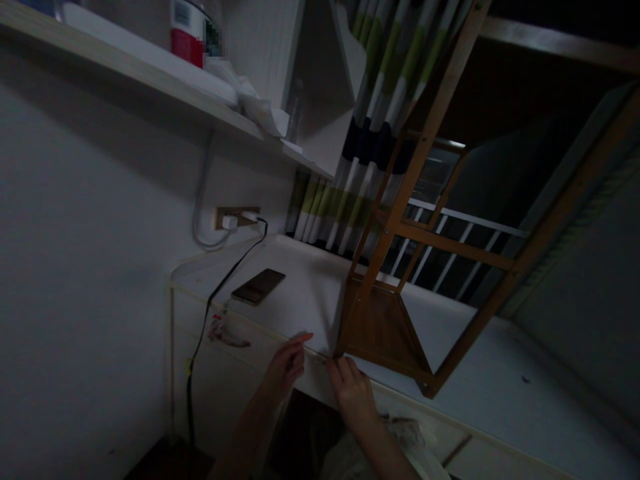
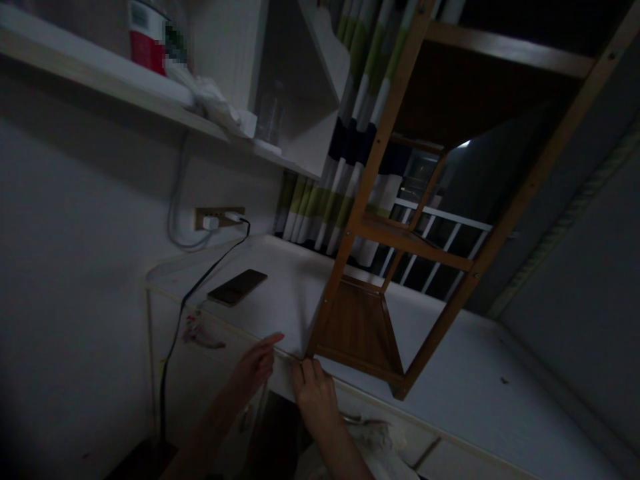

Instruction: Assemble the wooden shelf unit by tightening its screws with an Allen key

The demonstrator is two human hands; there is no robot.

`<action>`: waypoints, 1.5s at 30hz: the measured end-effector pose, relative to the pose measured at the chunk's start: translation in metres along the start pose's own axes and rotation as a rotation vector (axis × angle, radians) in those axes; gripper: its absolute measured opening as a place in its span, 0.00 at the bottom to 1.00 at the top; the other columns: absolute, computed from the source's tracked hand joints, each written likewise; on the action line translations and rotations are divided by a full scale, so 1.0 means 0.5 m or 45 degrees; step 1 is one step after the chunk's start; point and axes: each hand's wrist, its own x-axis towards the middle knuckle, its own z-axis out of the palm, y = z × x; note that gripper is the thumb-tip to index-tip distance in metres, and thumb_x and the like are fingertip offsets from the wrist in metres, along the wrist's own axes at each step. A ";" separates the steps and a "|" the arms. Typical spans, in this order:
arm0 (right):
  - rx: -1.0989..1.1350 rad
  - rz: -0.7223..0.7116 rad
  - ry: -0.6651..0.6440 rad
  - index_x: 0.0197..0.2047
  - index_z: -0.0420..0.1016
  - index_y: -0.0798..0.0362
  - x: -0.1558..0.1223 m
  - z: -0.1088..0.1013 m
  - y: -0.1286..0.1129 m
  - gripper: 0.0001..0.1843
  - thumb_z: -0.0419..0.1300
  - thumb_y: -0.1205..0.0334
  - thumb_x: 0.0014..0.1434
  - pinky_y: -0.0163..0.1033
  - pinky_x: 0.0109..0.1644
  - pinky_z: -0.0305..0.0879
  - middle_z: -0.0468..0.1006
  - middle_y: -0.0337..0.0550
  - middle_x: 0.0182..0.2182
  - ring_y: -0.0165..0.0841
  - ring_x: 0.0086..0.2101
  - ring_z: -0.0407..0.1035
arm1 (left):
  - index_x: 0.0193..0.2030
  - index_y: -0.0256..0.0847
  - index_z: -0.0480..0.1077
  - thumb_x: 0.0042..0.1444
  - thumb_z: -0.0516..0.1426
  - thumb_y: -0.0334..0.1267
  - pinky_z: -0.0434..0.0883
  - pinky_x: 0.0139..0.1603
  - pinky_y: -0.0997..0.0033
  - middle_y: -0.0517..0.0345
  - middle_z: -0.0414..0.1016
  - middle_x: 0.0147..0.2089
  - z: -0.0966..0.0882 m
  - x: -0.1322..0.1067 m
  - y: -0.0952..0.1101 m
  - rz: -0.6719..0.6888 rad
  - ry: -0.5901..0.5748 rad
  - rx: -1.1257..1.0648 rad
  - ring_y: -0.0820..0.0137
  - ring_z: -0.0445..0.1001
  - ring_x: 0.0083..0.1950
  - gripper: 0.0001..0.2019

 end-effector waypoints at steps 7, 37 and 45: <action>0.205 0.214 0.034 0.43 0.65 0.54 0.001 0.005 -0.002 0.15 0.44 0.75 0.56 0.35 0.30 0.65 0.71 0.46 0.31 0.33 0.30 0.68 | 0.46 0.43 0.67 0.48 0.53 0.38 0.62 0.45 0.66 0.56 0.71 0.39 0.031 -0.007 0.036 0.666 -0.011 1.372 0.68 0.67 0.43 0.16; 1.201 0.952 0.076 0.30 0.66 0.55 0.013 -0.007 0.021 0.11 0.53 0.55 0.54 0.31 0.29 0.60 0.71 0.39 0.24 0.29 0.25 0.66 | 0.29 0.37 0.74 0.44 0.53 0.30 0.63 0.33 0.75 0.58 0.75 0.27 0.090 0.038 0.010 0.530 -0.399 1.238 0.71 0.69 0.30 0.09; 1.230 0.951 0.091 0.29 0.65 0.55 0.014 -0.010 0.026 0.12 0.54 0.54 0.53 0.30 0.28 0.60 0.70 0.38 0.22 0.28 0.25 0.65 | 0.28 0.37 0.74 0.44 0.52 0.27 0.60 0.33 0.76 0.58 0.73 0.26 0.094 0.035 0.012 0.491 -0.373 1.279 0.71 0.67 0.31 0.10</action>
